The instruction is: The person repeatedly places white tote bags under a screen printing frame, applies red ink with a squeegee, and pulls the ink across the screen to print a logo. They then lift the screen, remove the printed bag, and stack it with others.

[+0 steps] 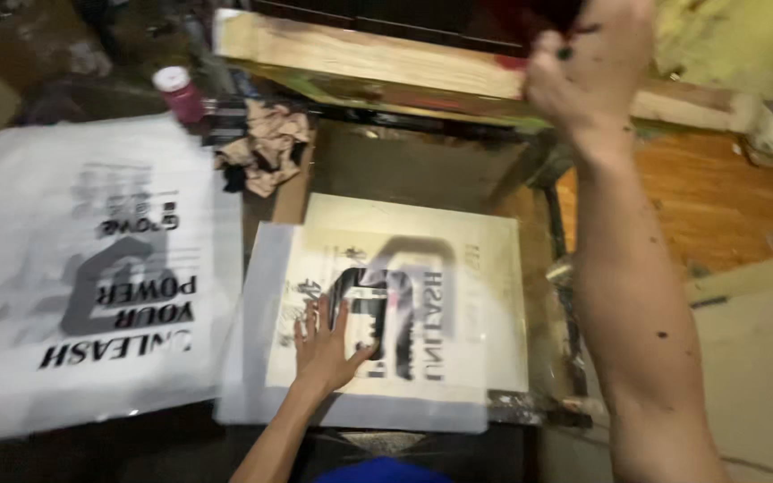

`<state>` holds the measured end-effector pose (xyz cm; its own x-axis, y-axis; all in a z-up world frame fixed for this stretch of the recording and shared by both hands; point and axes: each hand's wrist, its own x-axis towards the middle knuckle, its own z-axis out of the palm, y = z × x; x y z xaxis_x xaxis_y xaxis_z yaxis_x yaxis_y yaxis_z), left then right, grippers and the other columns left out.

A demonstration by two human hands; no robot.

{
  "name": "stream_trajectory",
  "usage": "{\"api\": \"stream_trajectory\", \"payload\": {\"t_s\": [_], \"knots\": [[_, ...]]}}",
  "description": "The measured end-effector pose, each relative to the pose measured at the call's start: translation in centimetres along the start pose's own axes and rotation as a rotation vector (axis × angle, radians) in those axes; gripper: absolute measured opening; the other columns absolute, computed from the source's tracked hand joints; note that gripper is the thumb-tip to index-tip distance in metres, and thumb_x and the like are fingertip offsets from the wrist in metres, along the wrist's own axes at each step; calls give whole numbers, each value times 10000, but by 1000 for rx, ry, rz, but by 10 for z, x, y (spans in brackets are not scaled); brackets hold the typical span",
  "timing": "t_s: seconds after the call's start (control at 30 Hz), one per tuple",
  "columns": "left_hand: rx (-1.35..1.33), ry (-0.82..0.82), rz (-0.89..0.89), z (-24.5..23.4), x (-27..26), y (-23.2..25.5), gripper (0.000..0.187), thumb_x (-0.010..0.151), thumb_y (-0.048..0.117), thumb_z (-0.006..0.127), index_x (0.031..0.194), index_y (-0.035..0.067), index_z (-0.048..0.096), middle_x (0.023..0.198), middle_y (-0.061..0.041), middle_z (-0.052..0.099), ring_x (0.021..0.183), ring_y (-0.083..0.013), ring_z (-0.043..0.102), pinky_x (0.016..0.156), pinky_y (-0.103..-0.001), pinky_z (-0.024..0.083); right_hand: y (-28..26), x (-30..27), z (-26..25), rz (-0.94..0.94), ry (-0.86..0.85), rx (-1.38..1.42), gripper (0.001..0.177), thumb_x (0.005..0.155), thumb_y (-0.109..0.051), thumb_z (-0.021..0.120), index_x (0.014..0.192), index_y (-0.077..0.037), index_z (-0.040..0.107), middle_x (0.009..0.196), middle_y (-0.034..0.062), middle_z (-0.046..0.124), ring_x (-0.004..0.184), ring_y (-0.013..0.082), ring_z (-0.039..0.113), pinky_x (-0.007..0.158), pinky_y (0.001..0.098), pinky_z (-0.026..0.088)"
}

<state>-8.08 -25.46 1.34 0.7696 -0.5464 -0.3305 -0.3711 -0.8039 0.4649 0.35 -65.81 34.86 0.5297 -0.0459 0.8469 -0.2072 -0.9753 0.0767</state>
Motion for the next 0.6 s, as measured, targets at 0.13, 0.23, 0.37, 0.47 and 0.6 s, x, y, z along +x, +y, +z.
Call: {"api": "stream_trajectory", "payload": {"t_s": [0.13, 0.23, 0.37, 0.47, 0.6], "knots": [[158, -73, -63, 22, 25, 13, 1136, 943, 895, 456, 1775, 282, -17, 1840, -95, -194, 1674, -420, -179, 1319, -650, -37, -16, 1, -11, -48, 84, 122, 288, 790, -135, 694, 924, -90, 444, 894, 109, 514, 803, 318, 440, 723, 517, 393], [138, -53, -30, 25, 50, 30, 1141, 923, 891, 475, 1774, 289, 9, 1847, -80, -154, 1683, -407, -142, 1325, -642, -30, -21, -1, -17, 12, 24, 157, 322, 797, -118, 721, 889, -73, 416, 860, 130, 518, 789, 352, 455, 680, 548, 377], [151, -33, -17, 14, 67, 40, 1169, 890, 918, 513, 1769, 322, 25, 1852, -63, -126, 1689, -363, -164, 1337, -608, -40, -38, 6, -40, -37, 20, 201, 304, 708, -102, 709, 982, -37, 592, 924, 180, 633, 843, 436, 592, 695, 537, 437], [120, 49, 19, 30, 76, 36, 1192, 868, 924, 551, 1764, 281, 98, 1851, -89, -67, 1685, -386, -125, 1318, -646, -9, -39, 4, -32, 31, 12, 140, 306, 753, -117, 703, 895, -60, 438, 849, 135, 518, 785, 379, 504, 675, 518, 386], [89, 57, 31, 33, 78, 42, 1181, 881, 914, 541, 1767, 287, 75, 1852, -87, -58, 1686, -388, -107, 1318, -649, 5, -41, 6, -30, 86, -18, 117, 304, 760, -106, 675, 890, -93, 401, 867, 96, 497, 816, 310, 477, 698, 486, 383]]}}
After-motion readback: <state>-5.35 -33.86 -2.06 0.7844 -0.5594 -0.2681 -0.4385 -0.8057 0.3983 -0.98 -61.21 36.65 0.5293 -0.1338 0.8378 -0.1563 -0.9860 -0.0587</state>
